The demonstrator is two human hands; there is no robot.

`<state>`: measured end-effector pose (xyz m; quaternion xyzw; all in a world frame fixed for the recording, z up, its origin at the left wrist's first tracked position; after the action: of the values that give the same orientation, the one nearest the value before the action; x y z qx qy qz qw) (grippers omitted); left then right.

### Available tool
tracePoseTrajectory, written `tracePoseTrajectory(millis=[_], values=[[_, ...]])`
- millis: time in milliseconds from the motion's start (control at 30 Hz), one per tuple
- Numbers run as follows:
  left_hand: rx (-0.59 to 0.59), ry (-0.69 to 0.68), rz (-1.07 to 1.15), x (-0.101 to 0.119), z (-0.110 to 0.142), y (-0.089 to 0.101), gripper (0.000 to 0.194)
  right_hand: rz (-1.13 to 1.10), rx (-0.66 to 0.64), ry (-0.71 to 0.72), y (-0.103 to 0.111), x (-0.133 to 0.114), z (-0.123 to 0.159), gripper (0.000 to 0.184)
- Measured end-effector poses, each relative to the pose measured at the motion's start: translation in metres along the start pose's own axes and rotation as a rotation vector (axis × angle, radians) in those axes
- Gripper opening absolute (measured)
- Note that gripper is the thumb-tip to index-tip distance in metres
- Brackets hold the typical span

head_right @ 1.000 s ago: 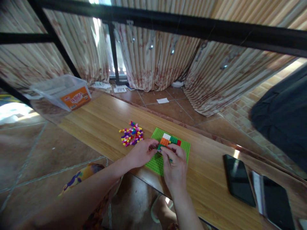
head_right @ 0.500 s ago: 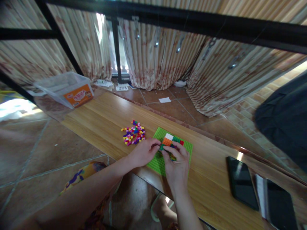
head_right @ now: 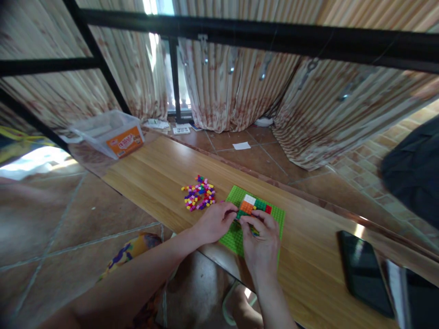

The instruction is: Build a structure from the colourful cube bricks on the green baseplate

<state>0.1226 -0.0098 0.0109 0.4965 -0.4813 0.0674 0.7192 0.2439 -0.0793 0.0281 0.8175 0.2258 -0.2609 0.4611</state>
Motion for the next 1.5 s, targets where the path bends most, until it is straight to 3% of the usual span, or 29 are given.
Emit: tracePoseTrajectory(millis=[100,200,400,533,800,1133,1300,1400,1500], values=[[-0.002,-0.001,-0.012,0.0,0.0,0.0,0.027,-0.007,-0.007,0.003,0.0,0.0,0.0,0.019],[0.04,0.018,-0.034,-0.008,0.0,0.012,0.026,-0.013,-0.001,-0.002,0.001,0.0,0.001,0.021],[0.261,0.207,-0.255,-0.058,0.003,0.082,0.027,-0.053,0.058,0.017,0.012,-0.003,0.004,0.02],[0.269,0.334,-0.403,-0.087,0.004,0.106,0.027,-0.083,0.075,-0.017,0.017,-0.002,0.003,0.019],[0.248,0.341,-0.482,-0.088,-0.001,0.099,0.02,-0.086,0.071,-0.027,0.018,-0.006,0.001,0.02],[0.248,0.243,-0.489,-0.082,-0.007,0.094,0.029,-0.09,0.236,-0.146,0.057,0.014,-0.003,0.021],[0.192,0.238,-0.468,-0.085,-0.01,0.089,0.029,-0.149,0.256,-0.227,0.061,0.023,-0.002,0.02],[0.211,0.263,-0.409,-0.092,-0.009,0.098,0.022,-0.137,0.257,-0.251,0.062,0.025,-0.001,0.02],[0.316,0.293,-0.379,-0.1,-0.007,0.118,0.021,-0.141,0.253,-0.274,0.061,0.029,0.001,0.023]])
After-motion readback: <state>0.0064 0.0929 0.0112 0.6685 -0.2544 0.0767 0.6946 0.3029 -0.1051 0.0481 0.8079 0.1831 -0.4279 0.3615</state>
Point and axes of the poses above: each hand's wrist, its own z-axis away from the middle knuckle, its own y-axis out of the back of the hand, x = y × z, the point moved 10 cm from there along -z, towards the middle knuckle, and after that the axes turned 8 degrees about -x, right-handed, at the moved point
